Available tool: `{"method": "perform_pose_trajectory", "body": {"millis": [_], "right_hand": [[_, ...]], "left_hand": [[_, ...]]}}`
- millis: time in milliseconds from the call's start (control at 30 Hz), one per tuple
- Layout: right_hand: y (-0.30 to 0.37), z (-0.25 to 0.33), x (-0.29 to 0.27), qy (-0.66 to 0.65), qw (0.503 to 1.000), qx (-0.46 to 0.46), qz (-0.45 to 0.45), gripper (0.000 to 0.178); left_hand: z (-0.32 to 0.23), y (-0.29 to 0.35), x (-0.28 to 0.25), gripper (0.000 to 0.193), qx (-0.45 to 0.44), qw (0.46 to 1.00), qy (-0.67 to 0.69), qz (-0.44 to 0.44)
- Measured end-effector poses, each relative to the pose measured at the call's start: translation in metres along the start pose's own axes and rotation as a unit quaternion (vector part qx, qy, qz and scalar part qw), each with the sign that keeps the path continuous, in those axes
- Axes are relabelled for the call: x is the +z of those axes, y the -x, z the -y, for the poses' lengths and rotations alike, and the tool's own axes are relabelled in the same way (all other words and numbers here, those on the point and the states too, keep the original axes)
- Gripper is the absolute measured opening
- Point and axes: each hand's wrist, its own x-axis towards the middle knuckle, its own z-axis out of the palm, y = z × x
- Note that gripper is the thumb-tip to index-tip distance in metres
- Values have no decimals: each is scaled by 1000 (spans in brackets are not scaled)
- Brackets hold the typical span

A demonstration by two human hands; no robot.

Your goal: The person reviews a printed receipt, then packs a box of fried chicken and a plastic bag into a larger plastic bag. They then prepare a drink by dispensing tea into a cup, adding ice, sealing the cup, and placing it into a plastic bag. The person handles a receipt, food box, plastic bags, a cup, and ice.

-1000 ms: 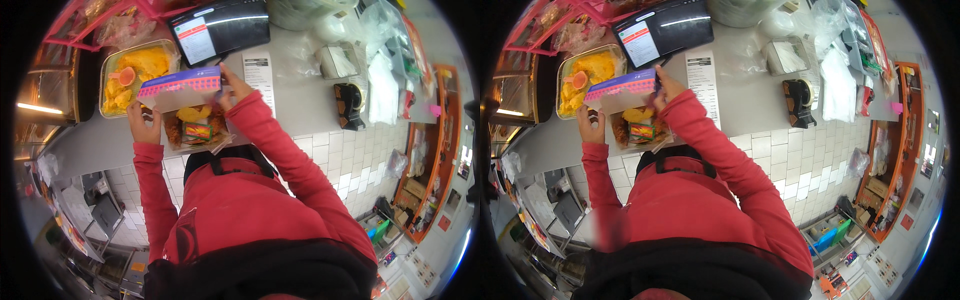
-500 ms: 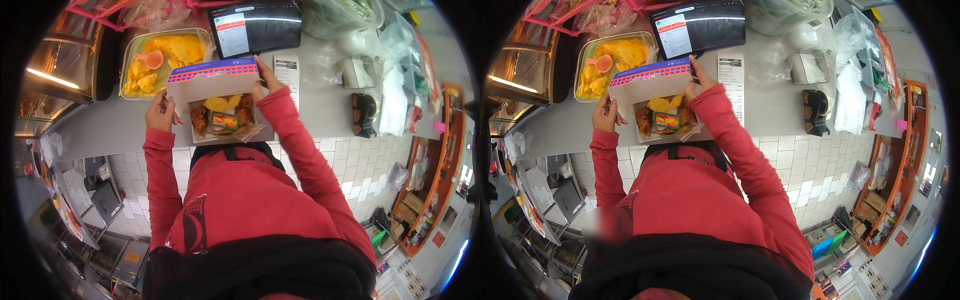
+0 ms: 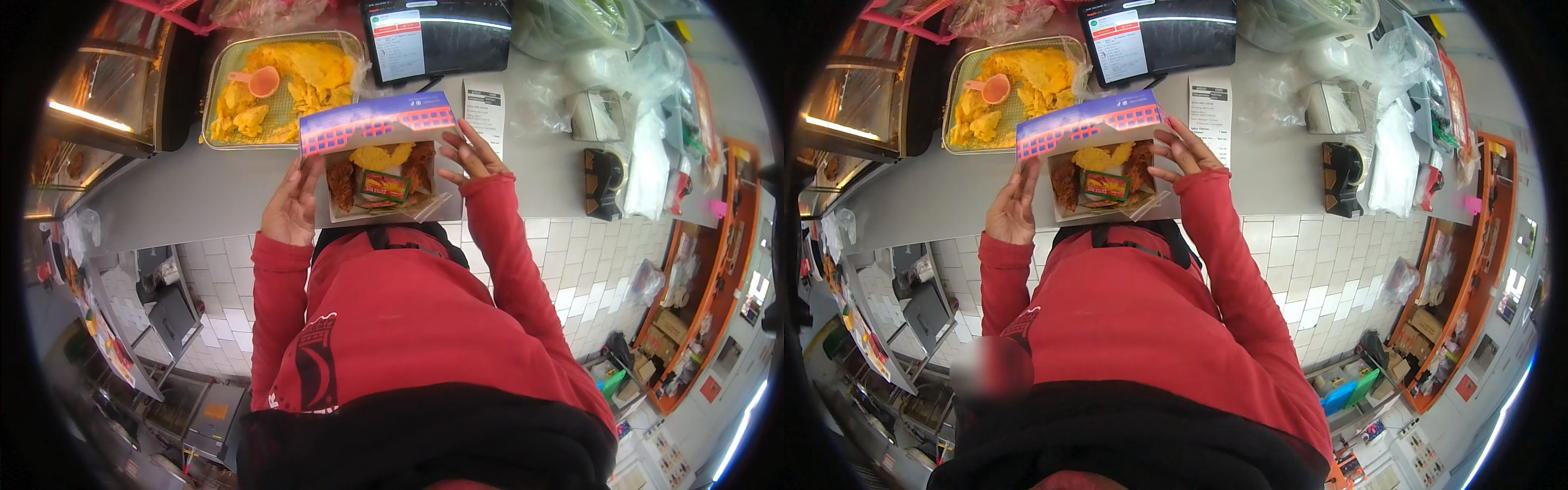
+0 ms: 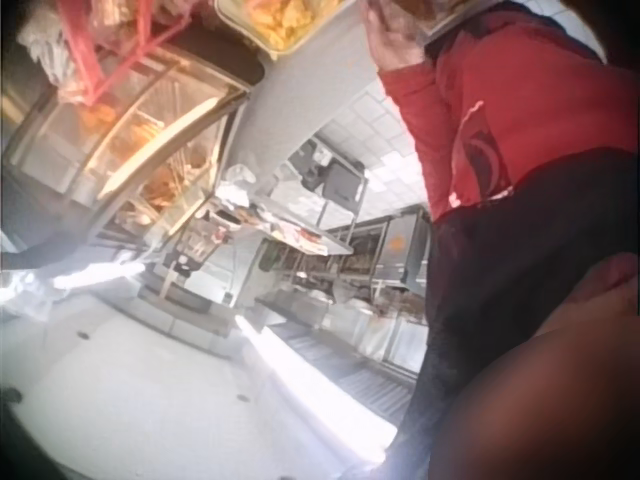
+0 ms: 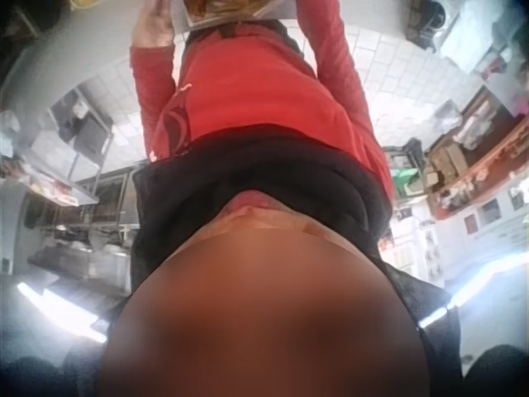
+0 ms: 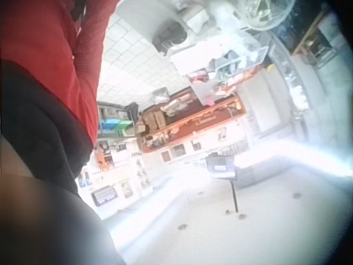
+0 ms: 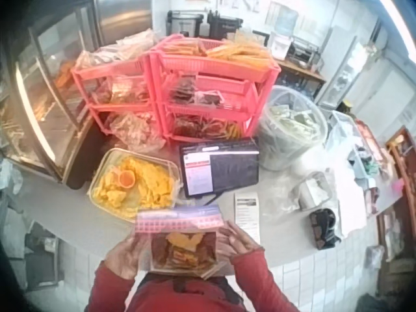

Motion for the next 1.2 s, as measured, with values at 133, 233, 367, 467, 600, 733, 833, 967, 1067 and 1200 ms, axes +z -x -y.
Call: {"method": "perform_pose_trajectory", "body": {"millis": [133,233,367,467,600,733,833,967,1067,1200], "right_hand": [[12,-19,-28,-164,972,130,111,47],[39,-35,-38,-146,954,260,-5,52],[63,-51,-33,-4,983,183,-31,43],[68,-55,-27,-38,979,199,-23,51],[55,-65,-16,-130,973,184,-49,49],[33,-74,-11,-211,960,178,-45,46],[30,-70,-13,-210,967,147,-13,48],[42,-53,-21,32,996,79,37,50],[48,-44,-24,97,993,55,41,51],[53,-41,-28,97,995,23,15,51]], "left_hand": [[-11,23,-28,37,-43,996,28,-76],[0,37,-55,36,-67,993,-51,-78],[14,49,-88,41,-84,977,-154,-123],[17,53,-103,44,-109,969,-187,-116],[19,54,-104,53,-130,979,-143,-68],[25,51,-89,64,-135,978,-151,-39],[26,47,-75,67,-151,981,-113,-42],[24,47,-65,66,-136,972,-176,-72],[26,47,-65,67,-136,954,-249,-95],[34,50,-68,67,-135,939,-303,-94]]}}
